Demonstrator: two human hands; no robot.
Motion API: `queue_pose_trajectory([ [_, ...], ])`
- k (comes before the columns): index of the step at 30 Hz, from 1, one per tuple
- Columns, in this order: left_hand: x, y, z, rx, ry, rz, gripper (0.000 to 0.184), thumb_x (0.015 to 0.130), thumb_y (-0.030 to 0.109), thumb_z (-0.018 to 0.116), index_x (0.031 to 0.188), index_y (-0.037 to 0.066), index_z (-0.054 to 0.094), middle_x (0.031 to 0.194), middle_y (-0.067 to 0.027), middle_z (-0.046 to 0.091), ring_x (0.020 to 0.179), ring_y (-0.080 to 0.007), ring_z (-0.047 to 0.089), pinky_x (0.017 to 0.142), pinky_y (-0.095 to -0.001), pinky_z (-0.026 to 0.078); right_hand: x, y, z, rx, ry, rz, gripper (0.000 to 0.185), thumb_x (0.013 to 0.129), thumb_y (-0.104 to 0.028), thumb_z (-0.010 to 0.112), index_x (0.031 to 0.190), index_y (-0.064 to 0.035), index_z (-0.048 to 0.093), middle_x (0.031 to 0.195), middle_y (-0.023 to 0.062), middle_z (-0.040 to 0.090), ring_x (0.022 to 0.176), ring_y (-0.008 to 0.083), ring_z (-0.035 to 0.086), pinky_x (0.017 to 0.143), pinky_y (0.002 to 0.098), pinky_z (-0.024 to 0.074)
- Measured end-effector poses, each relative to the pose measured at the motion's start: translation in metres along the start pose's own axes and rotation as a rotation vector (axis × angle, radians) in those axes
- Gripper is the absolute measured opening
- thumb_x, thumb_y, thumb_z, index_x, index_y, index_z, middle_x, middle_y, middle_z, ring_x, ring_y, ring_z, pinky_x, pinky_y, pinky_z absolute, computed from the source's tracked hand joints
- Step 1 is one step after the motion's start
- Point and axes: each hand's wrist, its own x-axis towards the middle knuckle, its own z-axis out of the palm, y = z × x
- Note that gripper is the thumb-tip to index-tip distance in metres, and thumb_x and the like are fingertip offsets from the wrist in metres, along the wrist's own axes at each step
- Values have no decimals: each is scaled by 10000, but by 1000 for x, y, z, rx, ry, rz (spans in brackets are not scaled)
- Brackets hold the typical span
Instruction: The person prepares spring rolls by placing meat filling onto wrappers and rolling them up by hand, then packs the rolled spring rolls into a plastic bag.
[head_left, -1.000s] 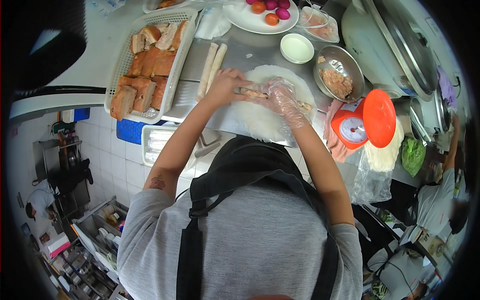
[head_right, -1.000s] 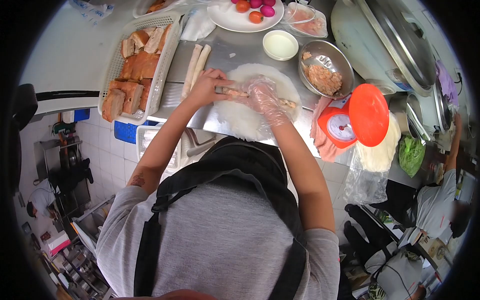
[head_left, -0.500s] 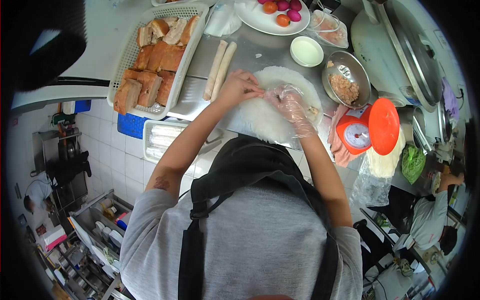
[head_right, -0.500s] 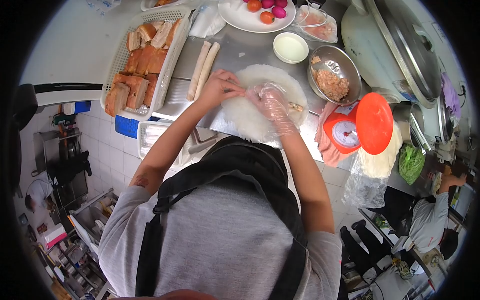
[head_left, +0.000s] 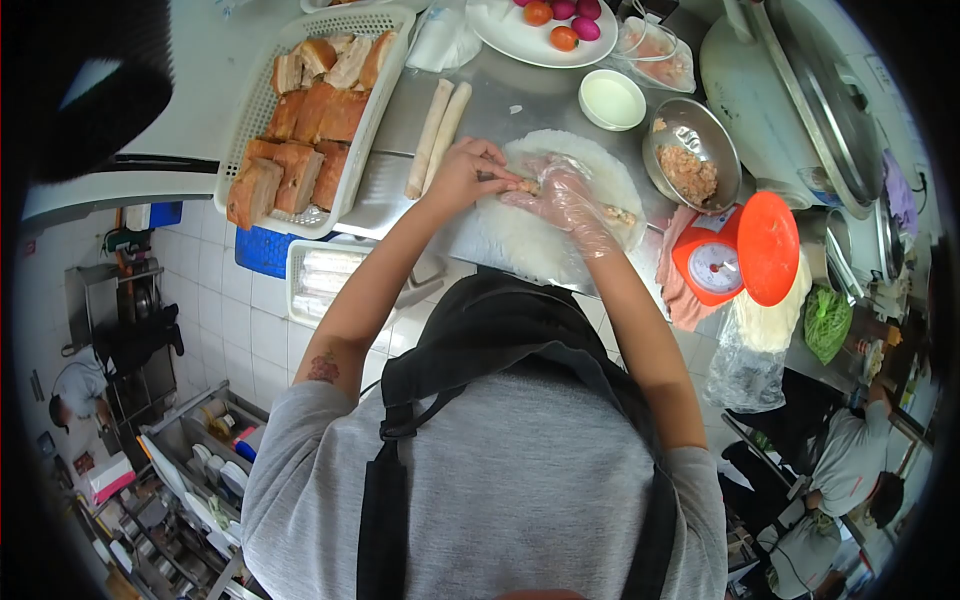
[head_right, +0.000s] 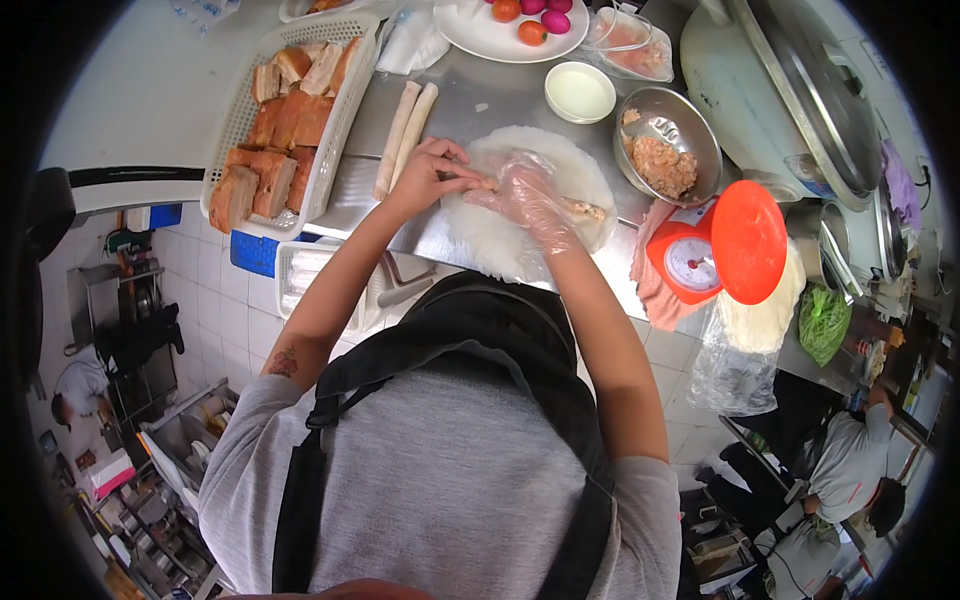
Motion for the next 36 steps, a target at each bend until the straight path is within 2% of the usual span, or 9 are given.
queue_pose_trajectory([
  [3, 1, -1, 0, -10, -21, -41, 257, 731, 167, 876, 983, 203, 839, 996, -12, 663, 963, -214, 588, 882, -343, 483, 13, -10, -3, 20, -218, 116, 471, 825, -459, 786, 1050, -46, 757, 1041, 205, 712, 1041, 381, 661, 900, 457, 499],
  [6, 2, -2, 3, -41, 1, -76, 295, 729, 199, 880, 1019, 189, 829, 989, -22, 663, 949, -228, 607, 890, -349, 483, 8, 0, 17, 167, -129, 178, 435, 817, -434, 800, 1028, -56, 765, 997, 187, 711, 976, 368, 664, 879, 468, 503],
  [9, 5, 7, -2, 27, -4, -58, 338, 733, 243, 874, 1062, 188, 817, 992, -27, 663, 948, -241, 613, 896, -357, 484, 1, -5, 3, 213, -40, 87, 374, 817, -395, 809, 1006, -75, 777, 967, 180, 707, 932, 361, 662, 855, 462, 509],
  [17, 4, 15, -1, 245, -77, -42, 367, 708, 291, 871, 1062, 207, 820, 1022, 6, 654, 1005, -232, 572, 903, -368, 474, -10, 6, -10, 170, -81, 137, 319, 809, -359, 815, 1018, -120, 793, 947, 174, 704, 910, 364, 659, 832, 461, 511],
  [21, 6, 10, 0, 230, -87, -17, 347, 703, 295, 870, 1033, 198, 826, 1023, 10, 653, 993, -227, 575, 912, -368, 470, -11, 13, -7, 187, -139, 181, 347, 789, -357, 823, 1031, -110, 788, 953, 175, 702, 937, 367, 657, 846, 472, 506],
  [24, 7, 12, -3, 240, -50, -5, 316, 717, 260, 863, 1018, 172, 827, 1023, 2, 660, 998, -229, 580, 910, -369, 475, -11, 12, -10, 95, -144, 47, 376, 787, -358, 822, 1052, -94, 779, 950, 181, 698, 951, 368, 652, 860, 479, 501],
  [27, -2, 15, -8, 258, 25, -23, 269, 741, 209, 845, 1000, 141, 825, 1006, -12, 670, 988, -236, 591, 890, -370, 489, -12, 10, 2, 29, 63, -59, 416, 769, -366, 828, 1058, -72, 769, 922, 186, 688, 953, 370, 649, 859, 479, 501],
  [33, -13, 11, -9, 251, 9, -87, 166, 771, 161, 811, 929, 111, 822, 958, -25, 678, 947, -241, 607, 856, -368, 503, 9, -2, 15, 109, -87, 96, 385, 783, -353, 807, 1031, -60, 771, 958, 194, 699, 969, 361, 653, 888, 467, 502],
  [36, -14, 14, -11, 284, 14, -56, 140, 775, 152, 804, 906, 106, 820, 958, -24, 680, 943, -238, 606, 857, -368, 501, 13, -15, 5, 113, -95, 20, 327, 816, -327, 788, 1012, -66, 777, 962, 188, 703, 981, 361, 651, 894, 465, 501],
])
